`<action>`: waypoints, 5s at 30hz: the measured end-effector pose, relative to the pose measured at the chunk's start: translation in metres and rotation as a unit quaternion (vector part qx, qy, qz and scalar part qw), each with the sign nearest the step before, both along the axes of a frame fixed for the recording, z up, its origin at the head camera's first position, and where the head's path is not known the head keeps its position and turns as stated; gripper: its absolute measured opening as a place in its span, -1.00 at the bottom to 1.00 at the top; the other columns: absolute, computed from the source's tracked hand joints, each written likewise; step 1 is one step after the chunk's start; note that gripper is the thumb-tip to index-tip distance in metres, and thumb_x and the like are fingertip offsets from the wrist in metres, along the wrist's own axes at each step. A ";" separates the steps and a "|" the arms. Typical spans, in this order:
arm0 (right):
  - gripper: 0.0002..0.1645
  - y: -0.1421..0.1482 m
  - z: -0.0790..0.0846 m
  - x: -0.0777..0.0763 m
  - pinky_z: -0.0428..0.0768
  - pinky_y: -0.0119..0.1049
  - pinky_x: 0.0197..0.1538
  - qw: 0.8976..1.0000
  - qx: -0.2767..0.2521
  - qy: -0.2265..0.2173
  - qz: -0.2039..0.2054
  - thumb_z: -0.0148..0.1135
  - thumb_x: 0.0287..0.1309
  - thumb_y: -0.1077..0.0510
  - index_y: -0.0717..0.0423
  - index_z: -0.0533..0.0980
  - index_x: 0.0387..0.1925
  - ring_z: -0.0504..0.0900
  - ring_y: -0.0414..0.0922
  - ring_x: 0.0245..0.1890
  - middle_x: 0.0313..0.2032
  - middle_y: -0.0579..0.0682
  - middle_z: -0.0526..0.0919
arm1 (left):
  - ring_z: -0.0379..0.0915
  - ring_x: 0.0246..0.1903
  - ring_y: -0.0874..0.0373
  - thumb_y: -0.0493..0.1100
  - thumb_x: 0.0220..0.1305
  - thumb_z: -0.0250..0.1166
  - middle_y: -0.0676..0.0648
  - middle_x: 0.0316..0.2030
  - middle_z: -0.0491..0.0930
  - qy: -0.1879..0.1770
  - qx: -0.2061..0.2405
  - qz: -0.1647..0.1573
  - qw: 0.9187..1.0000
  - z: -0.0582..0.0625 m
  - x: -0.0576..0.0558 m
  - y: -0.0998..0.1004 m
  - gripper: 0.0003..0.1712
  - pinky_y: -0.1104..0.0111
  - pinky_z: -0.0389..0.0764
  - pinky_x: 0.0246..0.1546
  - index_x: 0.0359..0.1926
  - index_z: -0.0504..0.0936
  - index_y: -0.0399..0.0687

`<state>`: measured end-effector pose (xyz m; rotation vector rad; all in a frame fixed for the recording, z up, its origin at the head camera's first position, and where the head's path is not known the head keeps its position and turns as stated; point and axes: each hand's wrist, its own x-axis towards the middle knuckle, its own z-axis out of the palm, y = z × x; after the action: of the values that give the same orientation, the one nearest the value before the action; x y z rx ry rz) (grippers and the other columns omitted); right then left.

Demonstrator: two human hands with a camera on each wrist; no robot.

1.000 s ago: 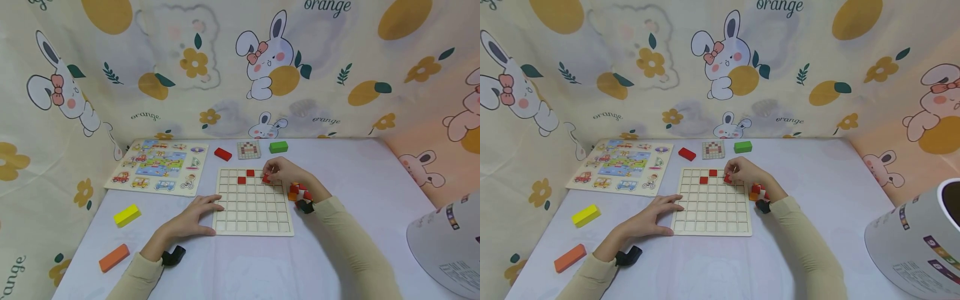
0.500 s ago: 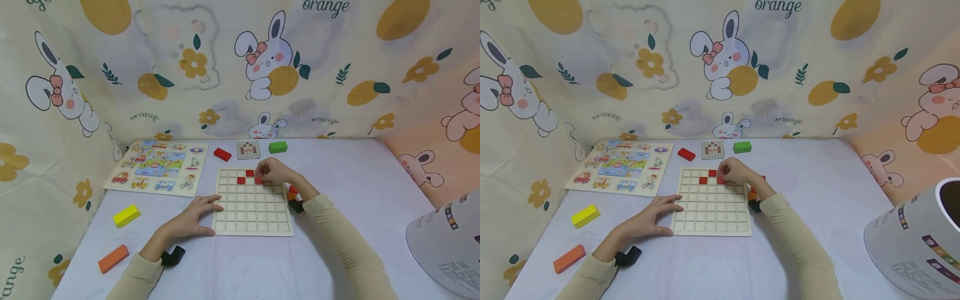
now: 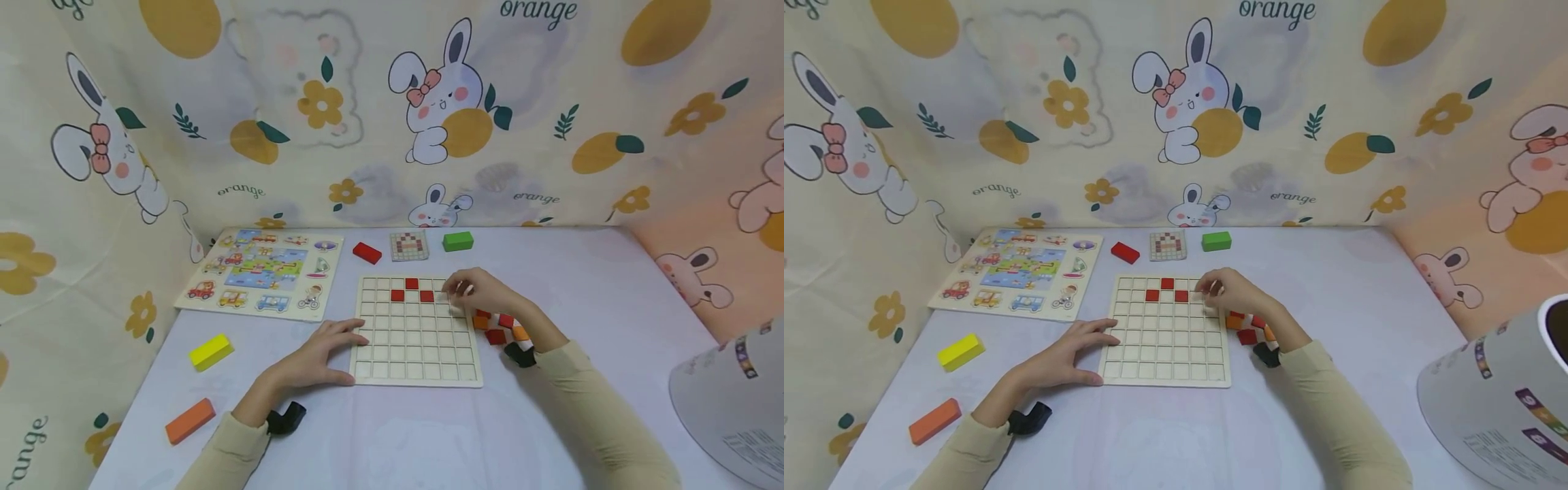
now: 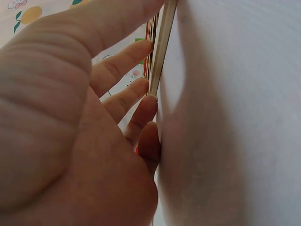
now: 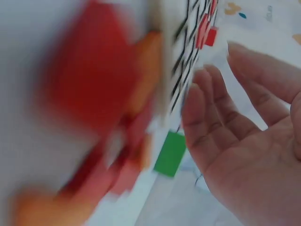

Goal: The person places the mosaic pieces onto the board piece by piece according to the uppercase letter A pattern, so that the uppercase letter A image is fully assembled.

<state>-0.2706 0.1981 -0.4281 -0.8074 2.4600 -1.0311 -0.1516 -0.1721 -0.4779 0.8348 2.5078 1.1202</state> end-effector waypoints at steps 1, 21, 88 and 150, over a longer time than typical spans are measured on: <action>-0.70 0.010 -0.001 0.006 0.56 -0.12 -0.03 1.000 -0.002 -0.002 0.003 0.31 0.19 0.37 0.26 0.60 -0.02 0.54 0.02 -0.14 -0.11 0.12 0.65 | 0.04 0.36 0.00 0.06 0.04 0.54 0.02 0.50 0.13 -0.003 0.000 0.001 1.000 0.000 0.000 0.001 -0.27 -0.13 0.15 0.29 0.26 0.54 0.13; -0.56 0.071 -0.014 0.069 0.56 -0.30 -0.11 1.000 0.001 0.009 -0.025 0.33 0.03 0.51 0.20 0.57 -0.03 0.46 0.02 -0.12 -0.10 0.05 0.59 | -0.01 0.39 0.03 0.09 0.05 0.53 0.06 0.51 0.11 -0.012 -0.001 0.003 1.000 -0.001 0.001 -0.001 -0.27 -0.13 0.12 0.32 0.27 0.53 0.17; -0.65 -0.032 0.009 -0.009 0.59 -0.11 0.00 0.997 -0.059 -0.020 0.053 0.26 0.19 0.40 0.38 0.55 0.03 0.60 0.06 -0.13 -0.10 0.25 0.65 | 0.00 0.39 0.04 0.06 0.03 0.55 0.08 0.51 0.10 -0.010 0.000 -0.005 1.000 -0.003 -0.002 0.003 -0.26 -0.13 0.12 0.32 0.26 0.53 0.17; -0.75 -0.120 -0.014 0.017 0.49 -0.38 -0.26 0.996 -0.016 -0.012 0.085 0.31 0.12 0.45 0.21 0.65 -0.16 0.46 -0.16 -0.36 -0.43 -0.04 0.54 | -0.04 0.41 0.01 0.08 0.04 0.54 0.06 0.51 0.11 -0.020 0.000 0.005 1.000 0.000 0.001 0.000 -0.27 -0.17 0.09 0.32 0.26 0.53 0.20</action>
<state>-0.2537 0.0778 -0.4418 -0.9898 2.3145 -1.0145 -0.1509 -0.1722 -0.4775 0.7931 2.4814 1.1294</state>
